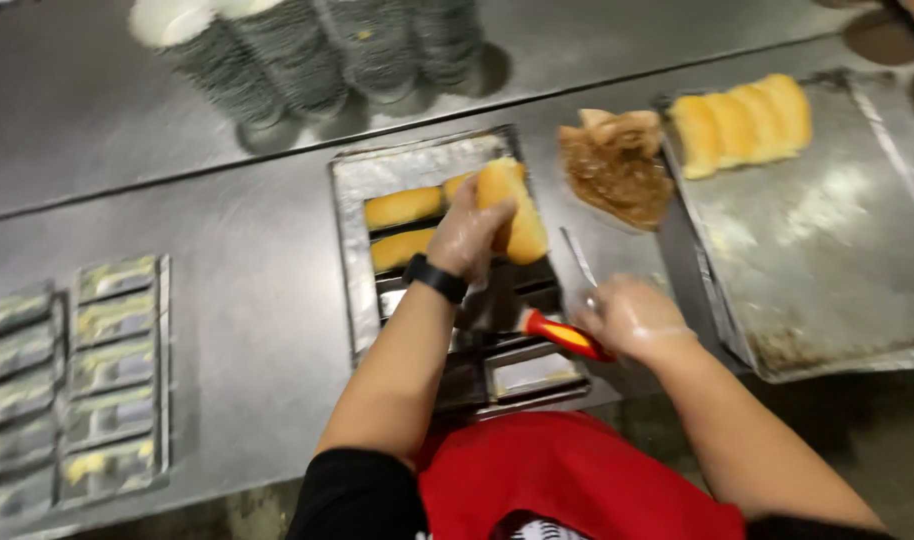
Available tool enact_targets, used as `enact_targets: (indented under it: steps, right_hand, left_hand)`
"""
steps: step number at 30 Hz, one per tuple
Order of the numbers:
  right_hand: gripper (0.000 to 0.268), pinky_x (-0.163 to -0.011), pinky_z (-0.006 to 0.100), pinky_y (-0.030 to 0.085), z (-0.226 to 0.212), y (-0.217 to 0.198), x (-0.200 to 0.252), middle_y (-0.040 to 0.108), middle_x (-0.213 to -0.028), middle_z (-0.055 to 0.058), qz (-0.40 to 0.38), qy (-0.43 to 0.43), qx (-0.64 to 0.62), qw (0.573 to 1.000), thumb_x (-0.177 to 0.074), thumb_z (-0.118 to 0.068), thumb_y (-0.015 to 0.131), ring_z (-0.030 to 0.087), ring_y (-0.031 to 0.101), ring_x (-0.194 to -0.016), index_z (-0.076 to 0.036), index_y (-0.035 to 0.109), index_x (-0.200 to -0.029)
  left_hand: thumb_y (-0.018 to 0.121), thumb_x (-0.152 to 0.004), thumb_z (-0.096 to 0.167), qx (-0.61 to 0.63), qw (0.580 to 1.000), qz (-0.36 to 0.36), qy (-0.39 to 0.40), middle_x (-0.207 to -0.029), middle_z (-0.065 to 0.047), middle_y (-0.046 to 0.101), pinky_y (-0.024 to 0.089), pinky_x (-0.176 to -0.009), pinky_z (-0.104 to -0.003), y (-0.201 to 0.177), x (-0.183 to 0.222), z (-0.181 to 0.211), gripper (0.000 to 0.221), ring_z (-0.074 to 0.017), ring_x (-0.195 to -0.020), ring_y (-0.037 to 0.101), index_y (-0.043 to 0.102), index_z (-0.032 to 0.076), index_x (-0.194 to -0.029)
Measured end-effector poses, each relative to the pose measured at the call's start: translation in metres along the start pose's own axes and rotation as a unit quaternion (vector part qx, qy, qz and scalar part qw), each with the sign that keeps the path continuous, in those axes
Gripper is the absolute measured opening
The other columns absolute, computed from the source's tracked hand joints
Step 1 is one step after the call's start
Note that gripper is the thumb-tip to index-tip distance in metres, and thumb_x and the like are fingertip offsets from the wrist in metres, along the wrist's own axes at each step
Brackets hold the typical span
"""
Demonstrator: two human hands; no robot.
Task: Oiling and transferring baked bread buns from molds to a tray and back.
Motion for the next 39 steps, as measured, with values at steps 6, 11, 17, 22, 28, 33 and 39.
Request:
enact_targets:
  steps: [6, 11, 17, 22, 28, 33, 39]
  right_hand:
    - [0.105, -0.106, 0.048, 0.04, 0.015, 0.0, -0.028, 0.048, -0.14, 0.032, 0.232, -0.163, -0.256, 0.924, -0.068, -0.015, 0.081, 0.049, 0.049, -0.127, -0.004, 0.027, -0.157]
    - [0.087, -0.102, 0.043, 0.05, 0.139, 0.037, -0.076, 0.057, -0.14, 0.021, 0.274, -0.085, -0.487, 0.825, -0.077, -0.004, 0.074, 0.034, 0.059, -0.124, -0.008, 0.037, -0.155]
    - [0.061, -0.077, 0.038, 0.054, 0.349, -0.023, -0.111, 0.069, -0.115, 0.01, 0.312, 0.207, -0.53, 0.761, -0.079, -0.016, 0.072, 0.023, 0.066, -0.096, -0.006, 0.057, -0.137]
    - [0.056, -0.088, 0.037, 0.055, 0.476, -0.032, -0.198, 0.07, -0.121, 0.014, 0.396, 0.191, -0.394, 0.807, -0.082, -0.014, 0.077, 0.024, 0.069, -0.104, -0.001, 0.06, -0.134]
    - [0.056, -0.102, 0.034, 0.046, 0.484, -0.013, -0.256, 0.064, -0.134, 0.018, 0.352, 0.138, -0.318, 0.87, -0.088, -0.008, 0.073, 0.027, 0.062, -0.119, -0.002, 0.059, -0.141]
    - [0.052, -0.114, 0.033, 0.044, 0.522, 0.02, -0.282, 0.063, -0.147, 0.017, 0.324, 0.115, -0.348, 0.872, -0.096, -0.004, 0.062, 0.026, 0.06, -0.134, -0.002, 0.058, -0.148]
    - [0.051, -0.111, 0.04, 0.04, 0.44, -0.019, -0.217, 0.057, -0.143, 0.025, 0.443, 0.069, -0.195, 0.873, -0.098, 0.0, 0.067, 0.037, 0.055, -0.13, 0.005, 0.053, -0.147]
  left_hand:
    - [0.071, -0.092, 0.018, -0.158, 0.981, -0.05, 0.1, -0.139, -0.022, 0.06, 0.053, -0.103, -0.04, 0.085, 0.044, -0.024, 0.086, -0.0297, -0.124, 0.063, 0.019, 0.003, -0.159]
    - [0.068, -0.093, 0.022, -0.148, 0.979, -0.109, 0.09, -0.155, -0.026, 0.044, 0.048, -0.11, -0.044, 0.092, 0.064, -0.007, 0.09, -0.0347, -0.139, 0.051, 0.013, 0.006, -0.163]
    - [0.064, -0.093, 0.031, -0.265, 0.959, 0.0, 0.104, -0.163, -0.025, 0.031, 0.039, -0.116, -0.047, 0.041, 0.104, 0.026, 0.087, -0.0371, -0.147, 0.04, 0.017, 0.012, -0.163]
    - [0.061, -0.09, 0.031, -0.326, 0.929, 0.172, -0.039, -0.161, -0.014, 0.041, 0.04, -0.116, -0.048, 0.014, 0.168, 0.06, 0.08, -0.0318, -0.146, 0.045, 0.024, 0.019, -0.161]
    - [0.061, -0.089, 0.024, -0.246, 0.9, 0.351, -0.08, -0.162, -0.018, 0.04, 0.032, -0.118, -0.053, -0.078, 0.238, 0.03, 0.087, -0.0337, -0.146, 0.043, 0.018, 0.015, -0.164]
    - [0.056, -0.093, 0.007, -0.178, 0.889, 0.419, 0.047, -0.155, -0.034, 0.038, 0.047, -0.11, -0.055, -0.119, 0.265, 0.017, 0.082, -0.0443, -0.14, 0.049, 0.017, 0.003, -0.165]
    - [0.061, -0.095, 0.012, -0.218, 0.91, 0.336, 0.109, -0.156, -0.026, 0.045, 0.045, -0.11, -0.045, -0.095, 0.247, 0.028, 0.077, -0.0353, -0.139, 0.051, 0.025, 0.0, -0.163]
Point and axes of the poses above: each hand's wrist, its own x-axis away from the middle knuckle, its own y-axis out of the palm, z = x × y, the point moved 2 cm from there along -x, towards the middle knuckle
